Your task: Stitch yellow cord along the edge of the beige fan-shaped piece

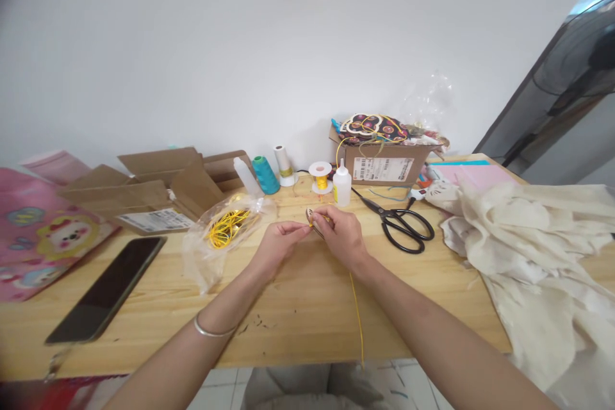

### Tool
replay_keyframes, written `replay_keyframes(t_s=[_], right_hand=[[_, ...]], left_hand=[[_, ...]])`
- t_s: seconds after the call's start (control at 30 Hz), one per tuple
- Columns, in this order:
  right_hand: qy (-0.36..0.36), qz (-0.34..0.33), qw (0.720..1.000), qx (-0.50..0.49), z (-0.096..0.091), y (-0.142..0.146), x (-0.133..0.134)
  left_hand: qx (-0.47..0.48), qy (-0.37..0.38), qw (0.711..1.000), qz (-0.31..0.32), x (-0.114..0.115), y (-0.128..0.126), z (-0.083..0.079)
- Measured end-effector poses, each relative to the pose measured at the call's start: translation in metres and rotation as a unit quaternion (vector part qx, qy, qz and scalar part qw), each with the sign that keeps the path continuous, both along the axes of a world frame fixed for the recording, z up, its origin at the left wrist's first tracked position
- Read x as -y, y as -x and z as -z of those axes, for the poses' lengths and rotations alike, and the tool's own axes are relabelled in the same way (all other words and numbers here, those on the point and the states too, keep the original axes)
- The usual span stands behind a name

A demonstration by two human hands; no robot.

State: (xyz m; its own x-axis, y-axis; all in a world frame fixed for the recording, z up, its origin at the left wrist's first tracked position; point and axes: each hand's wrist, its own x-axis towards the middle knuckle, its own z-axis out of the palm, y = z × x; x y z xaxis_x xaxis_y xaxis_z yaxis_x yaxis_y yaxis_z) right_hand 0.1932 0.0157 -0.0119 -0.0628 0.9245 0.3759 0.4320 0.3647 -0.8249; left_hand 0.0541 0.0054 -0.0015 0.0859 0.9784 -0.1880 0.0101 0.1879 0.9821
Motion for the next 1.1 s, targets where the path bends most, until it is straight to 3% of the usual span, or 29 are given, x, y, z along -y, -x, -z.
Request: replay_keyframes(t_s=[0.4, 1.1], right_hand=[[0.187, -0.035, 0.959, -0.209, -0.0059, 0.0065, -0.0011], [0.174, -0.076, 0.961, -0.203, -0.0042, 0.0071, 0.0001]], left_hand=[[-0.036, -0.049, 0.998, -0.012, -0.0036, 0.0047, 0.0084], [-0.055, -0.053, 0.997, -0.033, -0.0039, 0.0057, 0.0088]])
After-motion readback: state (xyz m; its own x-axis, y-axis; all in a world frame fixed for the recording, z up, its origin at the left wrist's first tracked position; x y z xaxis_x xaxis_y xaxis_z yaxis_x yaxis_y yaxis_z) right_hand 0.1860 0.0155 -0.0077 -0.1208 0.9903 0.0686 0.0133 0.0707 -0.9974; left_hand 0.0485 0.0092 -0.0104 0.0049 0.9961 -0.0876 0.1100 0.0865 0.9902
